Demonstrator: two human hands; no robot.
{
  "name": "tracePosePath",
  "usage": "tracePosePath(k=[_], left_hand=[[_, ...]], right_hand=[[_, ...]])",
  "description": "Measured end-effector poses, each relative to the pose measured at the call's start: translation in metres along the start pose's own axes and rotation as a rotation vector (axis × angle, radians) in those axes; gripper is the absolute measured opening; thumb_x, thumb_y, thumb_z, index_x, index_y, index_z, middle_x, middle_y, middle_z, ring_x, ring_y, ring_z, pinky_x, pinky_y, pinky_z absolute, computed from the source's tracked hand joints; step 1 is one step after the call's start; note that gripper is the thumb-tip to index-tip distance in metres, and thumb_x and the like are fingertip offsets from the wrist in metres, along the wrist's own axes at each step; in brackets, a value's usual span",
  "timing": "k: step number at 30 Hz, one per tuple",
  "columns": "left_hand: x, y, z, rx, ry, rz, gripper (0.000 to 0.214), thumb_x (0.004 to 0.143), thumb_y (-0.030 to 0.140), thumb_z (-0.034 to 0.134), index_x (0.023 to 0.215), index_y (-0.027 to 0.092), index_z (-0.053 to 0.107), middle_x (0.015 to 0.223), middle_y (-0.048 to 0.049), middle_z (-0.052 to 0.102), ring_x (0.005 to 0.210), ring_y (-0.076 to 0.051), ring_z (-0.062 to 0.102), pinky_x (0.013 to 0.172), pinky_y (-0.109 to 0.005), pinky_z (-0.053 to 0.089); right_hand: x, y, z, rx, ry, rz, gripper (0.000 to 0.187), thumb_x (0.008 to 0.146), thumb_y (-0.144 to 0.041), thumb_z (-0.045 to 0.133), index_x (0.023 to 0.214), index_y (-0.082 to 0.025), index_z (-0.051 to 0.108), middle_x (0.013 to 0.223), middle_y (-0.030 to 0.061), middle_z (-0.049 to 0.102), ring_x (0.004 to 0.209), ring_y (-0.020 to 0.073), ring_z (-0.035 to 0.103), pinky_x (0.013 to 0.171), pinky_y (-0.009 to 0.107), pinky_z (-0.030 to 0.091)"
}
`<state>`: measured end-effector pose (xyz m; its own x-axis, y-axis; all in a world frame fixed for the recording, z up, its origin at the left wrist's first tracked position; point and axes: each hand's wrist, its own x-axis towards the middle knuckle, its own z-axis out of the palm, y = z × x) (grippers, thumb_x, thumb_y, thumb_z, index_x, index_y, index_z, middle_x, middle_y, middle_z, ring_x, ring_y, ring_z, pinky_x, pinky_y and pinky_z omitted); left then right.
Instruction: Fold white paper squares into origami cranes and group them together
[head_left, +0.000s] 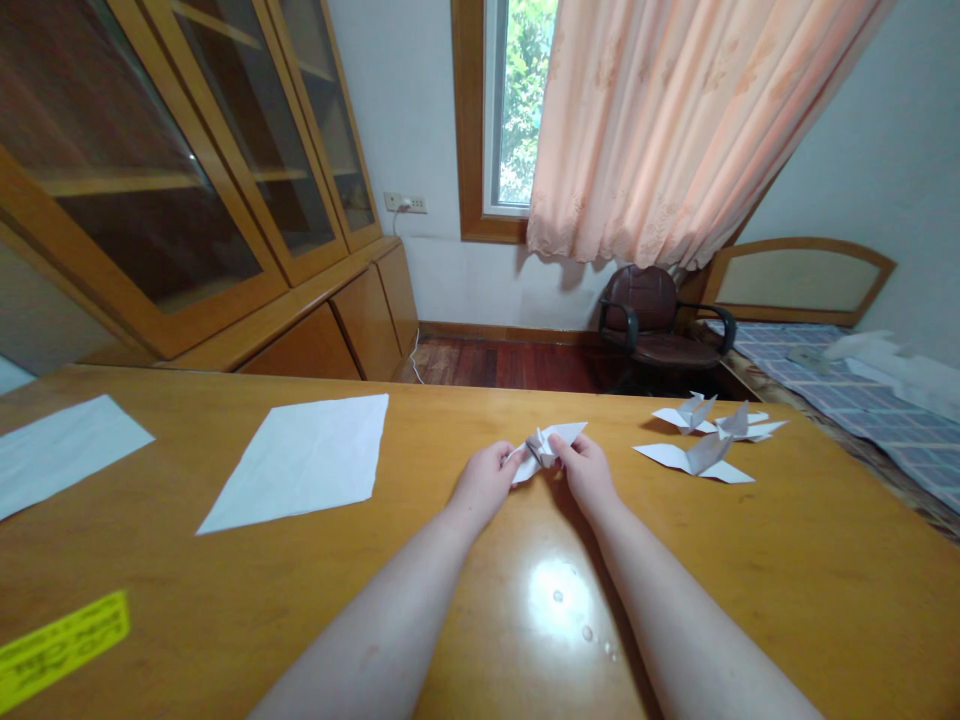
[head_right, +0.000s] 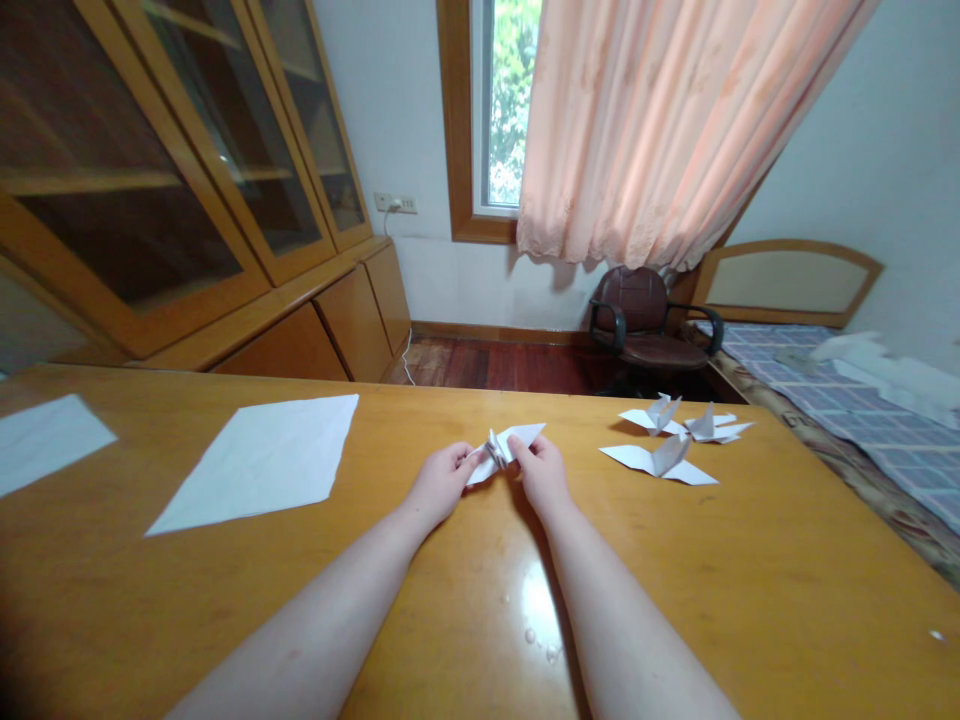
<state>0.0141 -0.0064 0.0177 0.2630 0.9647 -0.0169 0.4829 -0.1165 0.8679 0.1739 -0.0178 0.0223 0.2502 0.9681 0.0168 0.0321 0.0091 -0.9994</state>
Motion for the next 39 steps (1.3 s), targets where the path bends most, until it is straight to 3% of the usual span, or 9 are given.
tracePosePath(k=[3, 22, 26, 29, 31, 34, 39], left_hand=[[0.001, -0.001, 0.001, -0.015, -0.014, -0.042, 0.037, 0.084, 0.049, 0.041, 0.07, 0.018, 0.054, 0.055, 0.0032, 0.053, 0.05, -0.011, 0.048, 0.048, -0.022, 0.03], [0.002, -0.006, 0.002, 0.05, 0.008, 0.003, 0.039, 0.084, 0.05, 0.041, 0.066, 0.018, 0.053, 0.055, 0.0024, 0.054, 0.051, -0.012, 0.049, 0.048, -0.022, 0.028], [0.001, -0.004, 0.0, 0.041, 0.065, -0.02, 0.039, 0.084, 0.05, 0.041, 0.067, 0.018, 0.055, 0.055, 0.0023, 0.055, 0.051, -0.012, 0.05, 0.048, -0.022, 0.028], [0.002, -0.004, -0.001, 0.007, 0.102, -0.022, 0.039, 0.085, 0.049, 0.04, 0.069, 0.018, 0.055, 0.056, 0.0016, 0.056, 0.053, -0.012, 0.05, 0.048, -0.022, 0.028], [0.002, -0.005, -0.002, -0.019, 0.112, -0.018, 0.038, 0.085, 0.049, 0.039, 0.071, 0.018, 0.056, 0.057, 0.0014, 0.057, 0.053, -0.012, 0.05, 0.048, -0.022, 0.028], [0.002, -0.005, -0.002, -0.049, 0.119, -0.003, 0.038, 0.085, 0.05, 0.04, 0.071, 0.018, 0.056, 0.057, 0.0014, 0.056, 0.053, -0.012, 0.049, 0.047, -0.021, 0.027], [0.001, -0.004, -0.002, -0.1, 0.13, 0.022, 0.035, 0.085, 0.047, 0.041, 0.069, 0.018, 0.054, 0.056, 0.0022, 0.055, 0.052, -0.012, 0.048, 0.049, -0.021, 0.029]], right_hand=[[0.0, 0.0, 0.0, 0.028, 0.013, 0.002, 0.037, 0.065, -0.051, 0.065, 0.068, -0.015, 0.06, 0.052, -0.0014, 0.054, 0.047, 0.0111, 0.043, 0.046, 0.024, 0.032], [0.007, 0.012, -0.004, -0.014, 0.065, -0.013, 0.031, 0.071, -0.045, 0.061, 0.075, -0.015, 0.06, 0.058, 0.0003, 0.056, 0.05, 0.0121, 0.045, 0.047, 0.024, 0.033], [0.009, 0.013, -0.005, -0.021, 0.199, -0.094, 0.038, 0.07, -0.044, 0.062, 0.094, -0.015, 0.058, 0.078, 0.0049, 0.062, 0.058, 0.0136, 0.051, 0.05, 0.024, 0.039], [0.005, 0.011, -0.007, -0.079, 0.285, -0.211, 0.037, 0.078, -0.045, 0.054, 0.1, -0.016, 0.058, 0.084, 0.0051, 0.061, 0.06, 0.0129, 0.051, 0.055, 0.025, 0.041], [-0.001, 0.008, -0.007, -0.095, 0.166, -0.297, 0.031, 0.082, -0.044, 0.049, 0.094, -0.017, 0.06, 0.081, 0.0043, 0.062, 0.065, 0.0142, 0.053, 0.06, 0.026, 0.043], [-0.008, 0.002, -0.006, -0.242, -0.058, -0.39, 0.023, 0.079, -0.04, 0.054, 0.085, -0.018, 0.062, 0.077, 0.0033, 0.062, 0.065, 0.0149, 0.053, 0.062, 0.027, 0.042], [-0.008, 0.002, -0.003, -0.494, -0.09, -0.415, 0.015, 0.076, -0.033, 0.059, 0.079, -0.019, 0.062, 0.068, 0.0008, 0.059, 0.059, 0.0133, 0.049, 0.058, 0.026, 0.039]])
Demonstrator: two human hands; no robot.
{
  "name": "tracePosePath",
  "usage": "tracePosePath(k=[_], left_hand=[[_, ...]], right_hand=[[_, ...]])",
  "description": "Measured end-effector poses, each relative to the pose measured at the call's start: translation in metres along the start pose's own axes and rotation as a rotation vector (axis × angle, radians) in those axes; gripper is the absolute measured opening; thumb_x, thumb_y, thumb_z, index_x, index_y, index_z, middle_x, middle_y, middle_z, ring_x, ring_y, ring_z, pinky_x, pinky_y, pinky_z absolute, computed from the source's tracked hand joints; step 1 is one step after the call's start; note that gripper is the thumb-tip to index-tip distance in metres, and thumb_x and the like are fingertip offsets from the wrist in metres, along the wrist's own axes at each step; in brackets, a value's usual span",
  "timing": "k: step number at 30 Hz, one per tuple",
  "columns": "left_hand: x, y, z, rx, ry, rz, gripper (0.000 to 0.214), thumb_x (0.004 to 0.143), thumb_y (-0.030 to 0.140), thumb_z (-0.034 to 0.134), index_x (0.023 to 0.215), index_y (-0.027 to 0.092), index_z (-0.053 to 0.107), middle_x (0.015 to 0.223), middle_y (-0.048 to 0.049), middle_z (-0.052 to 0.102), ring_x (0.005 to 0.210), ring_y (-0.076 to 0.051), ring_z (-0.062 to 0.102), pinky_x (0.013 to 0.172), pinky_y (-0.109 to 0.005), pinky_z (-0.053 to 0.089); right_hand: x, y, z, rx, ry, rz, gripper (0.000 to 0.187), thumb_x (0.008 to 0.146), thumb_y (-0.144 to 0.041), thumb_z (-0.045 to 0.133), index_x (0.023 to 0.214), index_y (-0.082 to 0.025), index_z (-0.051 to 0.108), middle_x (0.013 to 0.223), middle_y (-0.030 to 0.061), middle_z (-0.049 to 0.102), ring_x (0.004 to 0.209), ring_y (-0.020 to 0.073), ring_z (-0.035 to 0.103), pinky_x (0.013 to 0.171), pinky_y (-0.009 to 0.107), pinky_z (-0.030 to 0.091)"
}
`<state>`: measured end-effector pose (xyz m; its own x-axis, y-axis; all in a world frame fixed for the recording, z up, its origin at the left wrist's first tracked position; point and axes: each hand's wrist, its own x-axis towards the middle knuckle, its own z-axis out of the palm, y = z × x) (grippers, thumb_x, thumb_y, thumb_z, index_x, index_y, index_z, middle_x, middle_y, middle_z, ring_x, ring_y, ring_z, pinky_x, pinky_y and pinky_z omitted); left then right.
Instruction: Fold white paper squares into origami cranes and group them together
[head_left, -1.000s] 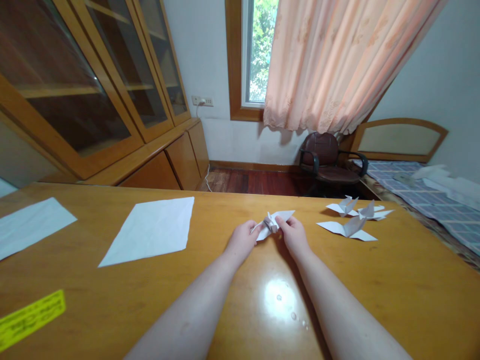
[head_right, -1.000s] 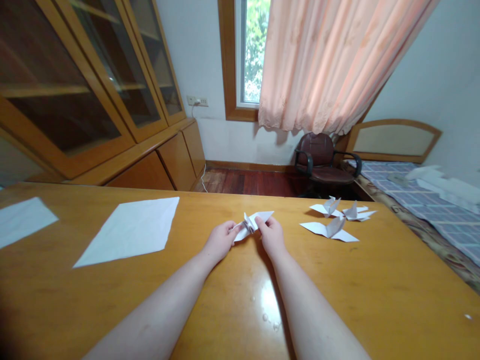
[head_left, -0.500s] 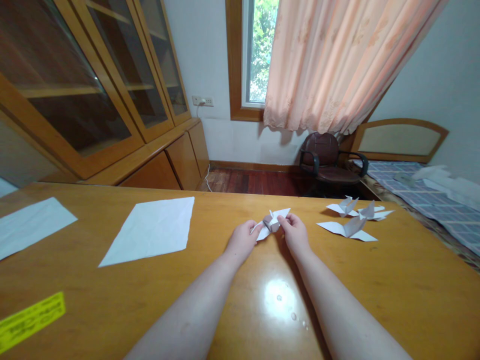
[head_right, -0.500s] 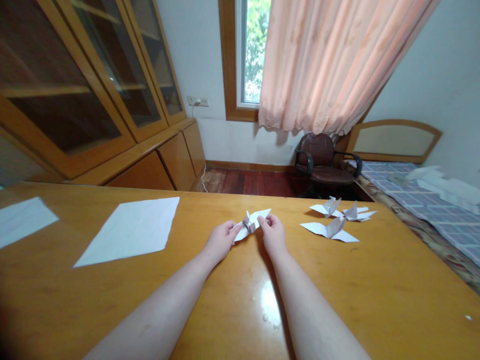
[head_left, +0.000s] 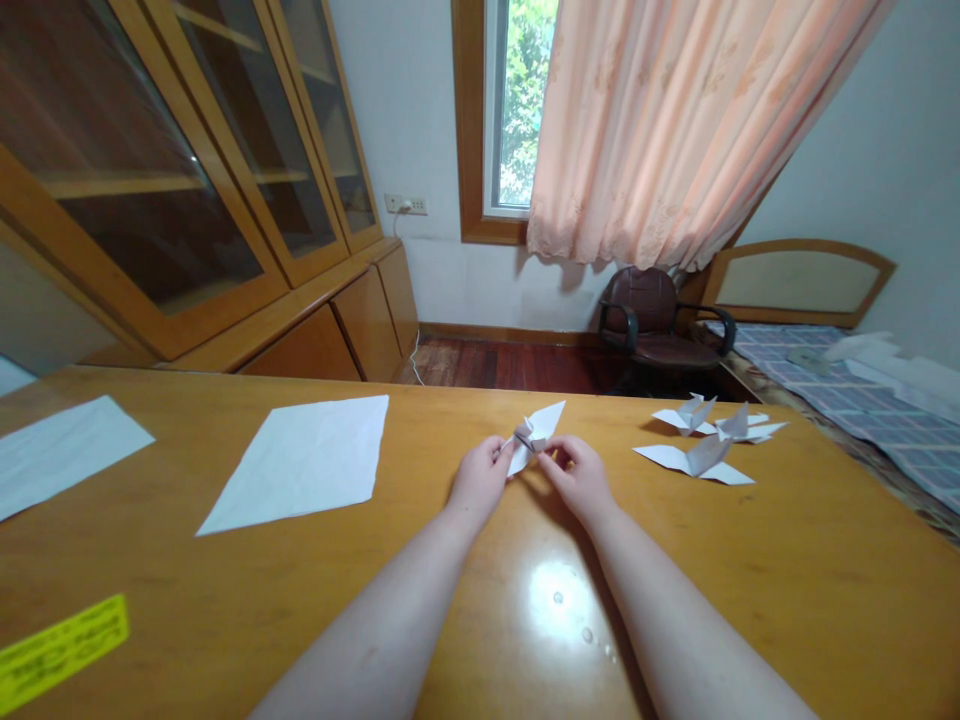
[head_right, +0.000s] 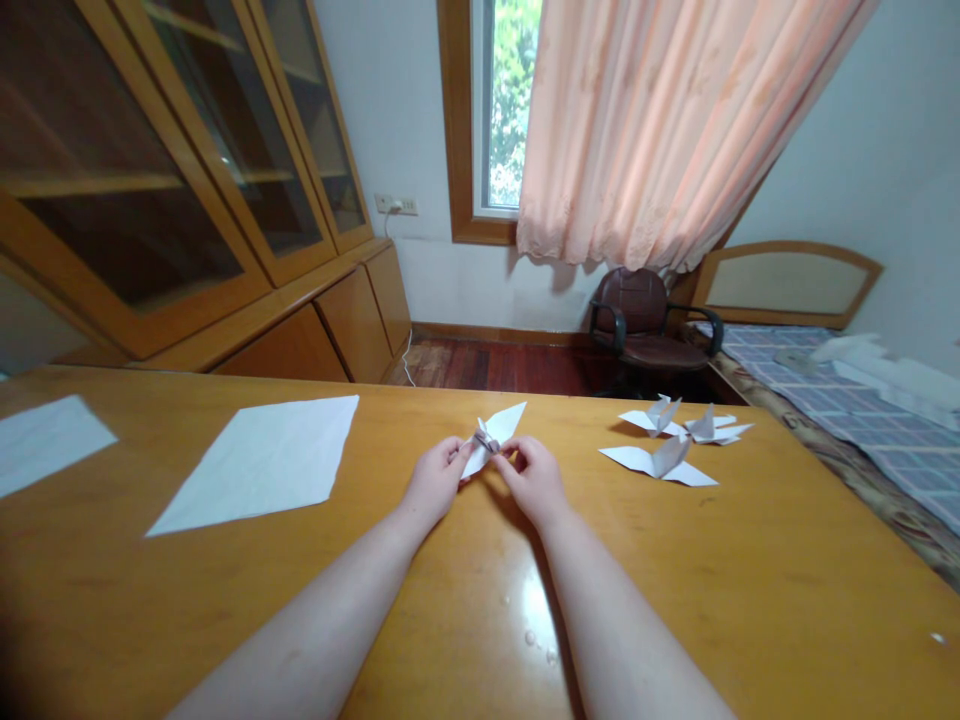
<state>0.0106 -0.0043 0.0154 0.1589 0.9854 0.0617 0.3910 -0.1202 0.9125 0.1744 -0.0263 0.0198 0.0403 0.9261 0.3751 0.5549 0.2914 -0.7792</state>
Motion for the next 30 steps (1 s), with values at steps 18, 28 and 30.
tracePosePath(k=[18, 28, 30], left_hand=[[-0.003, 0.001, 0.002, -0.259, 0.014, 0.007, 0.038, 0.088, 0.045, 0.032, 0.073, 0.018, 0.052, 0.053, 0.0027, 0.048, 0.048, -0.011, 0.045, 0.047, -0.022, 0.035], [0.003, -0.01, 0.001, -0.133, 0.013, 0.071, 0.034, 0.087, 0.043, 0.034, 0.073, 0.018, 0.051, 0.054, 0.0049, 0.042, 0.048, -0.01, 0.04, 0.047, -0.02, 0.03], [0.003, -0.012, 0.001, -0.105, -0.002, 0.062, 0.033, 0.086, 0.044, 0.035, 0.073, 0.018, 0.051, 0.054, 0.005, 0.041, 0.048, -0.01, 0.04, 0.047, -0.021, 0.028]], right_hand=[[-0.001, 0.002, 0.0, -0.102, 0.094, -0.02, 0.022, 0.08, -0.034, 0.05, 0.064, -0.02, 0.05, 0.061, -0.0014, 0.049, 0.058, 0.0128, 0.044, 0.056, 0.025, 0.034], [0.017, -0.017, -0.054, -0.156, 0.76, 0.052, 0.029, 0.08, -0.04, 0.05, 0.059, -0.021, 0.042, 0.059, -0.001, 0.048, 0.061, 0.0143, 0.046, 0.063, 0.027, 0.037], [0.019, -0.015, -0.092, -0.262, 0.855, 0.007, 0.027, 0.078, -0.04, 0.05, 0.06, -0.021, 0.042, 0.061, 0.0004, 0.049, 0.062, 0.0151, 0.047, 0.064, 0.029, 0.037]])
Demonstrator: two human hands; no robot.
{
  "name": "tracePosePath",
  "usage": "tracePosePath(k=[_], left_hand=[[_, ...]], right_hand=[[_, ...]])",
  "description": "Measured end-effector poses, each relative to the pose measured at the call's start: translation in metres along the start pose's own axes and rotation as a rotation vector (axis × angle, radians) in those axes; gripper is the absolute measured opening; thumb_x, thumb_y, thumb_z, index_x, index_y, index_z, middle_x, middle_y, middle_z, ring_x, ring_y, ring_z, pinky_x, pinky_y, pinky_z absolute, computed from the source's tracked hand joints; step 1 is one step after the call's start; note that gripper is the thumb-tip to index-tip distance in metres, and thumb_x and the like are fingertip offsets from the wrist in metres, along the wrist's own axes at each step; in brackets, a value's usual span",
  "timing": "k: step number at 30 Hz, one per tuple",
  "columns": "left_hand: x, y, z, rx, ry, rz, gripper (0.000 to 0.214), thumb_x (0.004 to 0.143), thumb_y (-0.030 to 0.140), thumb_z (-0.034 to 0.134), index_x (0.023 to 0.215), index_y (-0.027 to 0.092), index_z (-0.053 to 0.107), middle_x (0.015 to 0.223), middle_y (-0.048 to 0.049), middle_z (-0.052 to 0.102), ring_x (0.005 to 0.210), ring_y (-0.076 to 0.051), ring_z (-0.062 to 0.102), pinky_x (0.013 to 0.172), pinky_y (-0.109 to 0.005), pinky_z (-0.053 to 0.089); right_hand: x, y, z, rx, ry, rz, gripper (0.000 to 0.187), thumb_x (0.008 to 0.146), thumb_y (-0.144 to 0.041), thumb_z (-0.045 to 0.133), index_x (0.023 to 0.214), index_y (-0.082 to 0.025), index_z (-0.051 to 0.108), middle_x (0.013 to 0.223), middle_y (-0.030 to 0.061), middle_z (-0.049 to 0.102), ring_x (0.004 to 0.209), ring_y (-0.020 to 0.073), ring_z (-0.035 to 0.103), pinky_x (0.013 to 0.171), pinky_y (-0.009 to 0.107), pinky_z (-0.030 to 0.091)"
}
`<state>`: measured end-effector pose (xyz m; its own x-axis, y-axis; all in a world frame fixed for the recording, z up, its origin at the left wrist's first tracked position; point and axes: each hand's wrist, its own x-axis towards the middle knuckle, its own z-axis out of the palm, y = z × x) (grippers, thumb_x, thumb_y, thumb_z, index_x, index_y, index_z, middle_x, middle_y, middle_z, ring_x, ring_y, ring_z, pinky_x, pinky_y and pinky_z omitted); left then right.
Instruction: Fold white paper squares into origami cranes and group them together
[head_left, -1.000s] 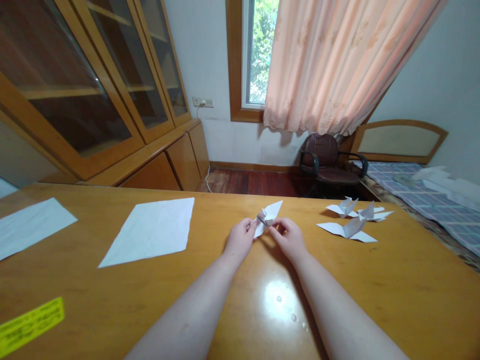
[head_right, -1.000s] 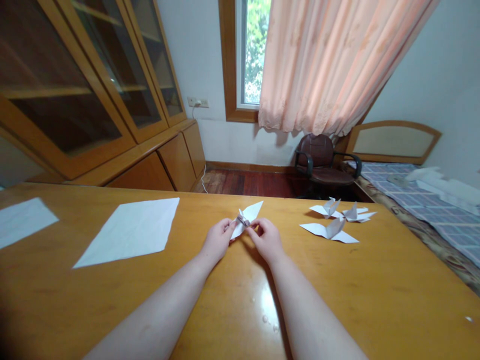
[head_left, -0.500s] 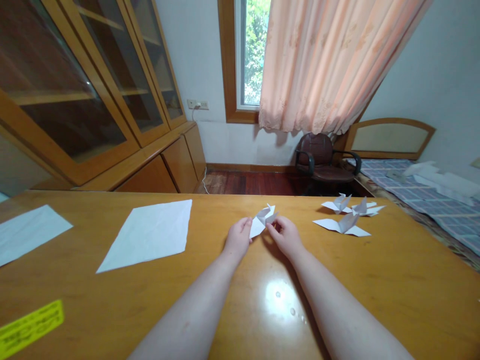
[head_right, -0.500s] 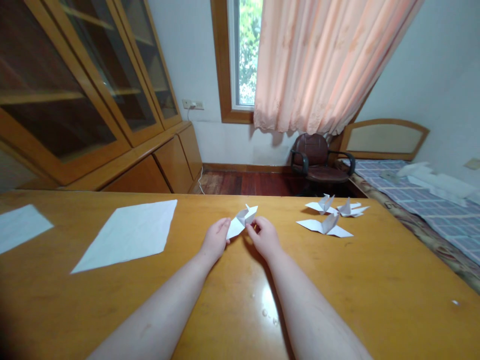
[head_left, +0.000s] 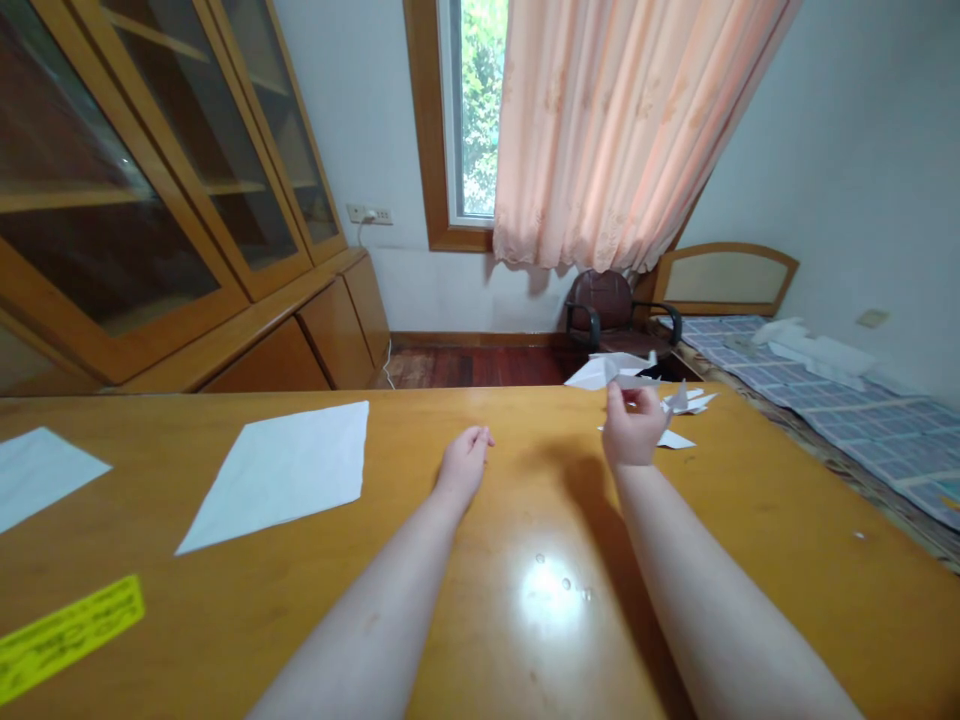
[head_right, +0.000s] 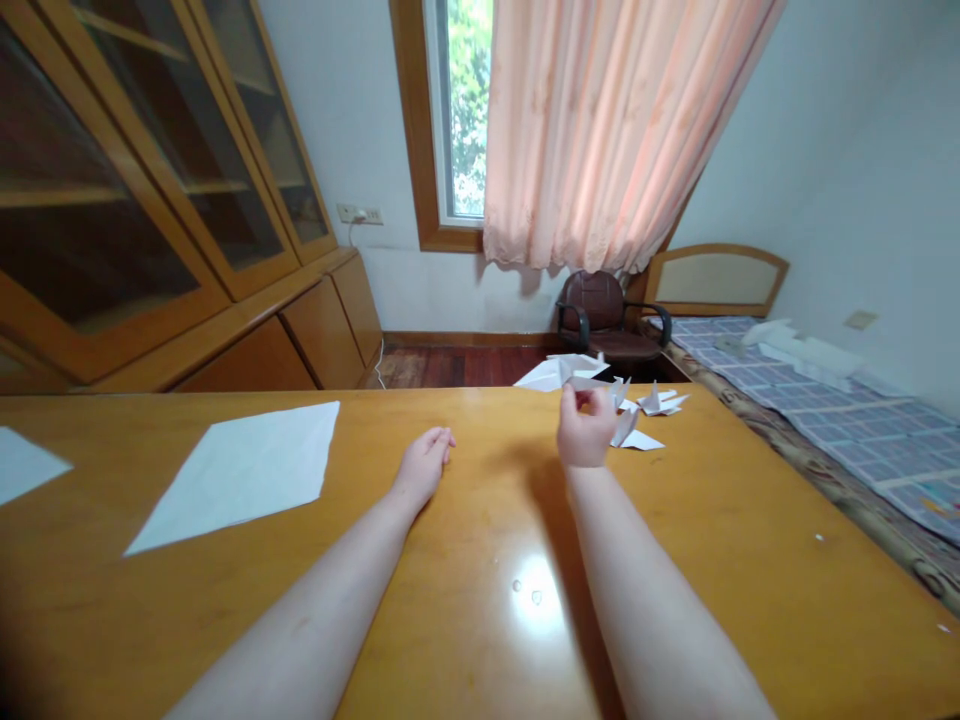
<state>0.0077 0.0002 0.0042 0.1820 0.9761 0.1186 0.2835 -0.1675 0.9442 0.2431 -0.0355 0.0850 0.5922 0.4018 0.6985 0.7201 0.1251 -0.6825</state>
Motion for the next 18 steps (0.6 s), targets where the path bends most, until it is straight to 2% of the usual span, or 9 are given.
tracePosePath(k=[3, 5, 7, 8, 10, 12, 15, 18], left_hand=[[0.001, -0.003, 0.0, 0.043, 0.011, -0.004, 0.034, 0.086, 0.045, 0.035, 0.071, 0.018, 0.049, 0.053, 0.0056, 0.038, 0.049, -0.01, 0.039, 0.048, -0.021, 0.027], [0.002, -0.004, 0.0, 0.07, 0.027, 0.007, 0.034, 0.086, 0.045, 0.035, 0.068, 0.019, 0.046, 0.053, 0.006, 0.036, 0.05, -0.01, 0.038, 0.049, -0.021, 0.027], [0.002, -0.004, 0.0, 0.095, 0.032, 0.019, 0.034, 0.086, 0.044, 0.035, 0.066, 0.019, 0.044, 0.054, 0.0059, 0.035, 0.051, -0.011, 0.038, 0.05, -0.021, 0.026], [0.002, -0.004, -0.001, 0.107, 0.033, 0.027, 0.034, 0.086, 0.044, 0.035, 0.065, 0.019, 0.044, 0.054, 0.0059, 0.036, 0.052, -0.011, 0.038, 0.051, -0.021, 0.026], [0.001, -0.003, -0.002, 0.126, 0.041, 0.041, 0.034, 0.086, 0.044, 0.036, 0.064, 0.019, 0.042, 0.054, 0.0057, 0.036, 0.054, -0.011, 0.038, 0.052, -0.022, 0.026], [0.001, -0.002, -0.002, 0.133, 0.05, 0.046, 0.034, 0.086, 0.043, 0.036, 0.063, 0.019, 0.041, 0.055, 0.0057, 0.035, 0.054, -0.011, 0.037, 0.052, -0.022, 0.025], [0.001, -0.001, -0.003, 0.136, 0.054, 0.032, 0.034, 0.086, 0.043, 0.036, 0.062, 0.019, 0.04, 0.054, 0.0058, 0.034, 0.054, -0.011, 0.036, 0.051, -0.022, 0.024], [0.001, 0.0, -0.003, 0.145, 0.05, 0.024, 0.034, 0.086, 0.043, 0.035, 0.062, 0.019, 0.039, 0.054, 0.006, 0.033, 0.053, -0.01, 0.036, 0.052, -0.022, 0.024]], right_hand=[[0.044, 0.041, -0.046, -0.195, 0.181, -0.086, 0.02, 0.076, -0.035, 0.048, 0.063, -0.021, 0.042, 0.065, 0.0042, 0.049, 0.065, 0.017, 0.047, 0.065, 0.032, 0.037], [0.062, 0.081, -0.076, -0.331, 0.283, -0.045, 0.016, 0.075, -0.033, 0.045, 0.066, -0.021, 0.041, 0.067, 0.0076, 0.05, 0.066, 0.019, 0.047, 0.064, 0.035, 0.036], [0.068, 0.123, -0.101, -0.42, 0.257, 0.076, 0.017, 0.075, -0.036, 0.043, 0.066, -0.021, 0.041, 0.066, 0.0092, 0.05, 0.062, 0.0201, 0.046, 0.059, 0.037, 0.034], [0.066, 0.141, -0.109, -0.453, 0.184, 0.14, 0.018, 0.074, -0.038, 0.043, 0.065, -0.022, 0.041, 0.063, 0.0086, 0.049, 0.059, 0.0202, 0.045, 0.056, 0.037, 0.033], [0.058, 0.17, -0.118, -0.477, 0.046, 0.24, 0.021, 0.072, -0.04, 0.045, 0.061, -0.023, 0.042, 0.058, 0.0071, 0.048, 0.053, 0.0191, 0.042, 0.052, 0.037, 0.03], [0.051, 0.187, -0.119, -0.505, -0.057, 0.309, 0.023, 0.069, -0.042, 0.049, 0.056, -0.023, 0.045, 0.054, 0.0059, 0.047, 0.048, 0.0164, 0.037, 0.05, 0.036, 0.028], [0.048, 0.196, -0.113, -0.533, -0.119, 0.358, 0.028, 0.065, -0.044, 0.056, 0.05, -0.023, 0.047, 0.047, 0.0039, 0.044, 0.043, 0.0141, 0.034, 0.048, 0.035, 0.026], [0.052, 0.195, -0.107, -0.584, -0.225, 0.382, 0.027, 0.062, -0.044, 0.06, 0.049, -0.023, 0.049, 0.045, 0.0022, 0.041, 0.044, 0.0151, 0.036, 0.049, 0.034, 0.027]])
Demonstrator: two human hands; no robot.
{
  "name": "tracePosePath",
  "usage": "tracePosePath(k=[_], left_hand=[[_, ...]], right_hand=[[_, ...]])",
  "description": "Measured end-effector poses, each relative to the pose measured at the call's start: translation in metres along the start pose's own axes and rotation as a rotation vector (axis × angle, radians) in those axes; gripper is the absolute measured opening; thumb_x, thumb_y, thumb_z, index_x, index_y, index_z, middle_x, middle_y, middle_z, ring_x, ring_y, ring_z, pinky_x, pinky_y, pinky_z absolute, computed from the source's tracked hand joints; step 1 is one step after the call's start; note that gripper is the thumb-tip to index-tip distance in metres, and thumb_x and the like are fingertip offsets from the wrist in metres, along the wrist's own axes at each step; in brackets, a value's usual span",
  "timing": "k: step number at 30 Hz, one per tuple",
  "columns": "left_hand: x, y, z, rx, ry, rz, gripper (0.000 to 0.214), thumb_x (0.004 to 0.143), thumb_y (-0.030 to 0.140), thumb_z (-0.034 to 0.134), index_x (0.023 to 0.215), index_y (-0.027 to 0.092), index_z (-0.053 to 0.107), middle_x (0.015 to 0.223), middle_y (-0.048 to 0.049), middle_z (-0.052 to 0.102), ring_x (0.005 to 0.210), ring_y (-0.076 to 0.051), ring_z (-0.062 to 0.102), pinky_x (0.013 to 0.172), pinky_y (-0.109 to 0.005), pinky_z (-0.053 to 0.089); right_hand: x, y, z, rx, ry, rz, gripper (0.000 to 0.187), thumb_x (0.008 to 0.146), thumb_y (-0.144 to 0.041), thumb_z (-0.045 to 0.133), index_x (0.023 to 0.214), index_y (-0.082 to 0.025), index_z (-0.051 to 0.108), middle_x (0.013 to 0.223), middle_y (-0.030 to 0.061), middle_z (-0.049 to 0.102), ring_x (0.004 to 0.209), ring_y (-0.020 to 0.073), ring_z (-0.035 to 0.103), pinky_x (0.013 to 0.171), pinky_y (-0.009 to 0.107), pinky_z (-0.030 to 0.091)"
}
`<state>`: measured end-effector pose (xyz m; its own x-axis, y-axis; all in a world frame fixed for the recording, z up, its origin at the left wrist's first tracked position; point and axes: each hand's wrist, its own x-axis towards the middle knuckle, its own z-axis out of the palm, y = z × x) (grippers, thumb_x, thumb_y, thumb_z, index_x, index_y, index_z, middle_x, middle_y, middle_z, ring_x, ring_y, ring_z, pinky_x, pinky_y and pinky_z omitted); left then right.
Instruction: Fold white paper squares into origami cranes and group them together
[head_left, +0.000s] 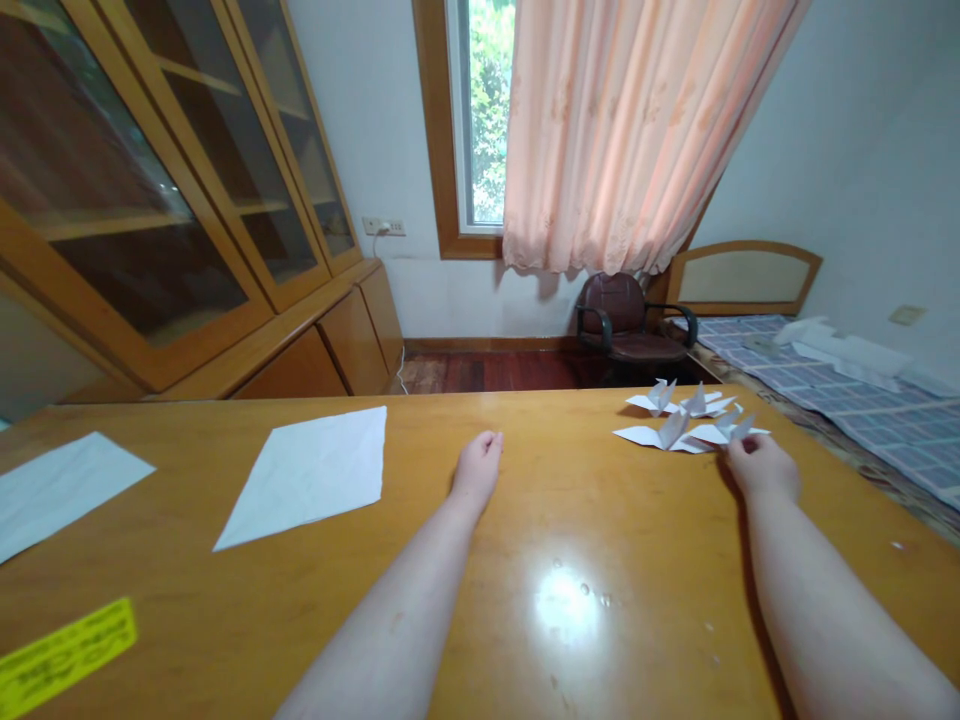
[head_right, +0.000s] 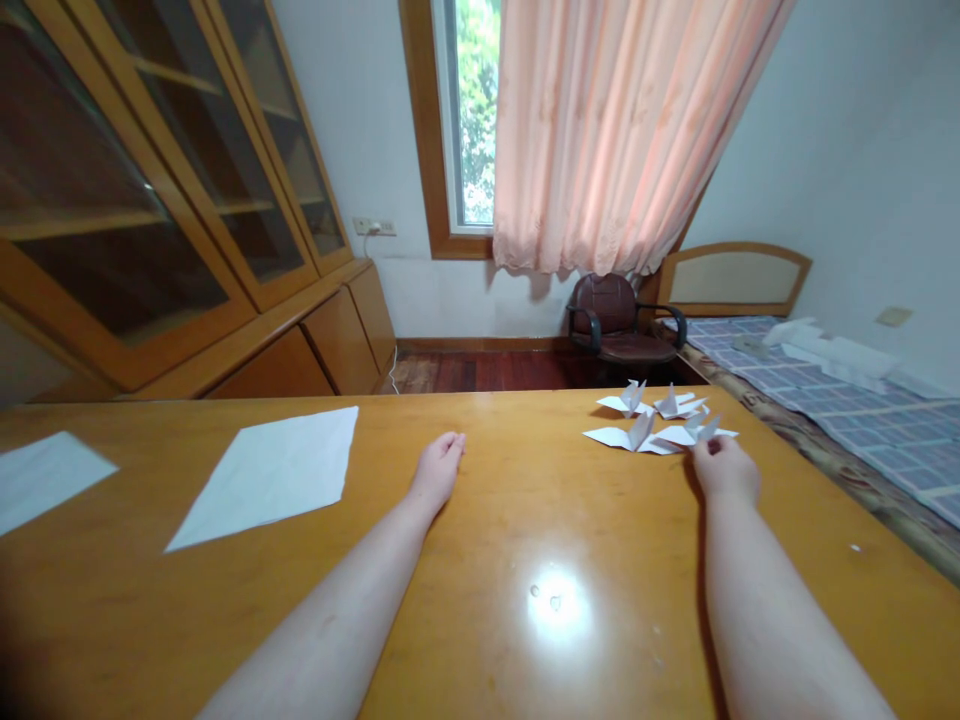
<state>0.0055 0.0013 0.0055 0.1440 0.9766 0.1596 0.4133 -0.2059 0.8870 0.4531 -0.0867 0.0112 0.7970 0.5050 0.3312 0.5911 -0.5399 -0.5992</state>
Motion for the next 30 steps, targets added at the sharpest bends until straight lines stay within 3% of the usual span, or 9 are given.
tracePosePath(k=[4, 9, 13, 15, 17, 20, 24, 28, 30], left_hand=[[0.001, 0.001, -0.001, -0.001, 0.01, -0.006, 0.034, 0.085, 0.043, 0.036, 0.061, 0.019, 0.038, 0.055, 0.0057, 0.033, 0.054, -0.01, 0.036, 0.052, -0.022, 0.024], [0.002, 0.003, -0.002, -0.005, 0.013, -0.021, 0.034, 0.085, 0.043, 0.036, 0.061, 0.019, 0.039, 0.054, 0.0059, 0.033, 0.054, -0.01, 0.035, 0.052, -0.022, 0.023], [0.001, 0.002, -0.002, 0.041, 0.024, -0.021, 0.035, 0.086, 0.043, 0.036, 0.061, 0.019, 0.04, 0.053, 0.0062, 0.033, 0.053, -0.01, 0.035, 0.052, -0.023, 0.023], [0.001, 0.001, -0.002, 0.069, 0.032, -0.003, 0.034, 0.086, 0.043, 0.036, 0.063, 0.019, 0.043, 0.054, 0.0059, 0.036, 0.053, -0.01, 0.036, 0.052, -0.023, 0.023], [0.0, 0.0, -0.003, 0.095, 0.029, 0.011, 0.033, 0.085, 0.043, 0.037, 0.065, 0.019, 0.047, 0.055, 0.0053, 0.039, 0.055, -0.011, 0.039, 0.053, -0.023, 0.023], [-0.001, 0.001, -0.004, 0.118, 0.021, 0.002, 0.031, 0.086, 0.042, 0.038, 0.069, 0.019, 0.05, 0.057, 0.0046, 0.044, 0.056, -0.011, 0.042, 0.053, -0.023, 0.024], [-0.003, 0.004, -0.004, 0.2, 0.015, 0.004, 0.025, 0.085, 0.037, 0.042, 0.072, 0.019, 0.053, 0.065, 0.0019, 0.053, 0.062, -0.013, 0.048, 0.056, -0.023, 0.028], [-0.003, 0.005, -0.004, 0.326, 0.029, 0.053, 0.018, 0.085, 0.03, 0.044, 0.077, 0.019, 0.055, 0.077, -0.0024, 0.059, 0.072, -0.016, 0.052, 0.062, -0.025, 0.034], [-0.004, 0.006, -0.005, 0.366, 0.023, 0.064, 0.016, 0.085, 0.027, 0.044, 0.08, 0.019, 0.057, 0.081, -0.0036, 0.06, 0.075, -0.016, 0.054, 0.065, -0.026, 0.036]], right_hand=[[0.001, -0.009, -0.002, 0.001, 0.012, -0.017, 0.035, 0.066, -0.046, 0.056, 0.042, -0.024, 0.043, 0.041, 0.0009, 0.034, 0.047, 0.0185, 0.04, 0.051, 0.036, 0.027], [-0.001, -0.011, -0.003, -0.034, -0.031, 0.04, 0.03, 0.061, -0.043, 0.063, 0.047, -0.025, 0.043, 0.045, 0.0027, 0.04, 0.049, 0.0205, 0.043, 0.051, 0.036, 0.028], [-0.007, -0.006, -0.002, -0.011, 0.164, 0.137, 0.03, 0.058, -0.042, 0.065, 0.052, -0.028, 0.039, 0.048, 0.0028, 0.041, 0.045, 0.0179, 0.036, 0.048, 0.036, 0.027], [-0.012, -0.005, -0.003, 0.034, 0.288, 0.089, 0.025, 0.065, -0.04, 0.058, 0.056, -0.028, 0.038, 0.05, 0.0051, 0.044, 0.043, 0.0161, 0.031, 0.047, 0.036, 0.025], [-0.018, -0.007, -0.004, 0.03, 0.311, -0.014, 0.022, 0.07, -0.042, 0.051, 0.059, -0.027, 0.039, 0.054, 0.0069, 0.048, 0.043, 0.0161, 0.032, 0.046, 0.035, 0.025], [-0.029, -0.016, -0.008, -0.003, 0.195, -0.329, 0.023, 0.071, -0.045, 0.05, 0.059, -0.025, 0.046, 0.057, 0.0077, 0.052, 0.049, 0.0188, 0.042, 0.048, 0.033, 0.028], [-0.048, -0.043, -0.009, -0.051, -0.078, -0.776, 0.036, 0.076, -0.049, 0.046, 0.053, -0.021, 0.052, 0.051, 0.006, 0.05, 0.052, 0.0185, 0.046, 0.053, 0.032, 0.03], [-0.076, -0.081, 0.005, -0.006, -0.356, -0.994, 0.034, 0.082, -0.044, 0.046, 0.064, -0.02, 0.062, 0.061, 0.0058, 0.06, 0.061, 0.0181, 0.054, 0.061, 0.03, 0.039], [-0.093, -0.096, 0.016, 0.039, -0.527, -1.061, 0.029, 0.083, -0.043, 0.048, 0.086, -0.021, 0.067, 0.086, 0.0082, 0.068, 0.081, 0.02, 0.06, 0.075, 0.032, 0.044]])
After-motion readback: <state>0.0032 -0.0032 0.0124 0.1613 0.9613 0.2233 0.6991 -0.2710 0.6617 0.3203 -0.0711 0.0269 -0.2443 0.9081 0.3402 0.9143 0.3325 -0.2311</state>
